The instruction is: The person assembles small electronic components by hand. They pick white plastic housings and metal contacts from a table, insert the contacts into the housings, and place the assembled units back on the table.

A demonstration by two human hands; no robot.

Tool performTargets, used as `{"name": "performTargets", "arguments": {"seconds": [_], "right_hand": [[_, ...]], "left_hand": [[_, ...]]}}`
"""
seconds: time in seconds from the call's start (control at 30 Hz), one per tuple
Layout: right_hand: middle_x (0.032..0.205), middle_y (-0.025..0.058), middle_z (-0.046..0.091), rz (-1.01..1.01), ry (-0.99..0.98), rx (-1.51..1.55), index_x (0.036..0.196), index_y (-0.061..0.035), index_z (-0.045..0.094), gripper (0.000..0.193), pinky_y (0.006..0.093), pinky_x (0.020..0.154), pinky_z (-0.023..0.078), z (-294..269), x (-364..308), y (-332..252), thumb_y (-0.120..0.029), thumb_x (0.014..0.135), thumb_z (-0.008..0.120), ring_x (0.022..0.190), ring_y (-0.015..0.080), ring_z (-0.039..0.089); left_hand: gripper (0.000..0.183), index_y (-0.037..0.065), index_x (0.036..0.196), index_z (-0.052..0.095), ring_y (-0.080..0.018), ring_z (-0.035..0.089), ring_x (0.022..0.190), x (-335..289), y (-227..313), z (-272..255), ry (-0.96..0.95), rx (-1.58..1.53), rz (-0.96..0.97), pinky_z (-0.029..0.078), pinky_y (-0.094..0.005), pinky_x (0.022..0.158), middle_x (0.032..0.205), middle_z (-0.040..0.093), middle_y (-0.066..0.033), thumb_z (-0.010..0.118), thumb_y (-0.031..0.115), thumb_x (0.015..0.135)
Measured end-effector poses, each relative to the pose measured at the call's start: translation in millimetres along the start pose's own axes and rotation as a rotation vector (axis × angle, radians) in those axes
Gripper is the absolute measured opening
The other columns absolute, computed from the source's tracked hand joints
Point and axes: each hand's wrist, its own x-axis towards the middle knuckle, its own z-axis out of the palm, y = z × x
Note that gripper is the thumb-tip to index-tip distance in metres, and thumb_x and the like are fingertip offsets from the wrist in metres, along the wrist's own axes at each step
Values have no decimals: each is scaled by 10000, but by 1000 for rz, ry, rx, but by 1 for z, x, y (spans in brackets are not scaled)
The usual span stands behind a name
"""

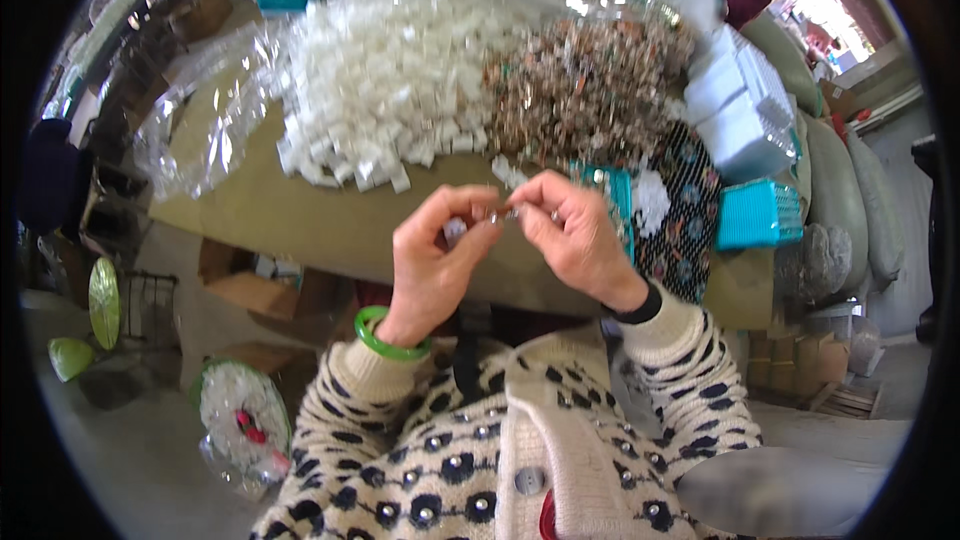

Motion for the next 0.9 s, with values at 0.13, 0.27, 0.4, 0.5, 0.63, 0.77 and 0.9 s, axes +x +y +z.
{"name": "performTargets", "arguments": {"seconds": [0.13,0.27,0.4,0.5,0.63,0.77,0.9], "right_hand": [[745,-61,562,47,-2,43,969,5,616,73,172,538,319,-1,-11,0,-23,931,559,628,-8,411],[679,-61,536,-47,-25,-68,924,4,621,95,190,523,295,-7,-20,-1,-68,939,562,600,2,401],[635,-57,497,29,28,-41,895,-1,622,110,196,517,278,-5,-21,4,-104,921,590,576,6,378],[615,1,559,-4,29,-18,855,-9,626,44,221,470,329,-5,-25,8,-50,868,633,506,37,437],[625,48,613,-72,64,-39,886,-12,656,47,245,462,387,-2,-28,15,-38,851,675,499,68,513],[645,66,628,-128,43,-29,919,-14,673,67,256,495,414,-1,-27,25,-54,867,686,522,112,558],[721,76,638,-210,11,-60,931,-12,678,83,281,544,442,-2,-28,30,-39,852,688,597,184,597]], "left_hand": [[238,3,996,679,-106,549,677,-6,-6,3,18,149,149,437,-226,605,791,603,-34,716,-52,767],[154,-21,991,677,-37,503,631,-10,-9,6,-40,200,179,400,-173,536,812,597,5,673,-57,841],[135,-21,980,680,-41,504,623,-12,-14,10,-41,184,256,390,-178,529,784,589,1,675,-39,846],[130,-19,986,679,-45,499,624,-16,-14,11,-46,219,172,382,-188,514,797,591,-11,681,-29,857],[120,2,1010,647,-51,472,596,-17,-14,12,-55,-284,-206,353,-195,478,810,602,-29,665,12,893],[102,33,1029,600,-72,439,554,-17,-16,7,-143,-672,-444,321,-196,445,800,596,-50,622,76,939],[106,54,1042,581,-89,419,540,-18,-20,2,-291,-882,-540,307,-204,426,787,579,-66,594,126,965]]}}
